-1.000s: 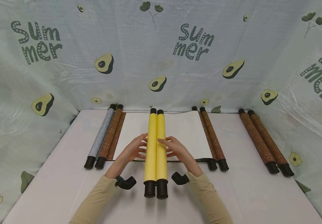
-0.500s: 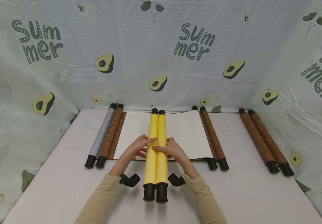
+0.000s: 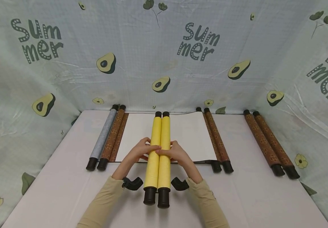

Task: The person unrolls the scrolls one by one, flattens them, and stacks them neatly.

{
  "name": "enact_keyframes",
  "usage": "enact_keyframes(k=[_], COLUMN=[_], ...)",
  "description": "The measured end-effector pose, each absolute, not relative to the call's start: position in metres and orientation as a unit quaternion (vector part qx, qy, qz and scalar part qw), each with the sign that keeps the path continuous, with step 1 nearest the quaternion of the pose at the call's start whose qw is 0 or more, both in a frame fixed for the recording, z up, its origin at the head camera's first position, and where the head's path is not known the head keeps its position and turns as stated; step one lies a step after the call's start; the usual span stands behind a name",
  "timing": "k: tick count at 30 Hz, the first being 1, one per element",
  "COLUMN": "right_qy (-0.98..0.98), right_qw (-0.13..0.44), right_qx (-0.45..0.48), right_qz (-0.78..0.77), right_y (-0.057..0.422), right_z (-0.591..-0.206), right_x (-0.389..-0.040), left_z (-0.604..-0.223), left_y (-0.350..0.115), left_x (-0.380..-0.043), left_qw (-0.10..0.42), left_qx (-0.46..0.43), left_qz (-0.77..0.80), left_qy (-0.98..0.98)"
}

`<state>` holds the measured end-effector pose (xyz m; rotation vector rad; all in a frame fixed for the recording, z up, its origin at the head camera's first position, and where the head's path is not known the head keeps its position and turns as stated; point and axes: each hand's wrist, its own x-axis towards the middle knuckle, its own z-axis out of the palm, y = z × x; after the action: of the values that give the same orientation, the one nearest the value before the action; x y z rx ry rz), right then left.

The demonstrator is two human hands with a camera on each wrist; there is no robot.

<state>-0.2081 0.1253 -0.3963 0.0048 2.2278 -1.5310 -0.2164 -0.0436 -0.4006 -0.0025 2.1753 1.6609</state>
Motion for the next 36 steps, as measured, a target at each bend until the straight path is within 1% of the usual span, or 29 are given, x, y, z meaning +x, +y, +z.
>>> enact_keyframes(k=[6,17,25,32,36], right_qy=[0.796,0.78,0.78,0.778,0.778], right_qw=[0.218,0.235,0.22,0.212,0.215], right_qx=[0.012,0.011,0.004,0.015,0.002], right_qz=[-0.565,-0.58,-0.586,-0.591,-0.59], right_y=[0.128,0.134,0.142,0.144,0.145], right_z=[-0.396,-0.399,-0.401,-0.4,-0.4], right_x=[-0.207,-0.207,-0.207,-0.207,-0.206], left_z=[-0.402,-0.402,-0.405,-0.41,-0.409], left_y=[-0.046,-0.052,-0.057,-0.064,-0.066], left_x=[-0.217,-0.215,-0.214,-0.215,-0.213], left_qw=[0.205,0.206,0.185,0.184,0.189], left_qx=[0.0,0.015,0.021,0.072,0.082], left_qz=[0.597,0.62,0.647,0.634,0.626], left_qy=[0.775,0.757,0.74,0.748,0.752])
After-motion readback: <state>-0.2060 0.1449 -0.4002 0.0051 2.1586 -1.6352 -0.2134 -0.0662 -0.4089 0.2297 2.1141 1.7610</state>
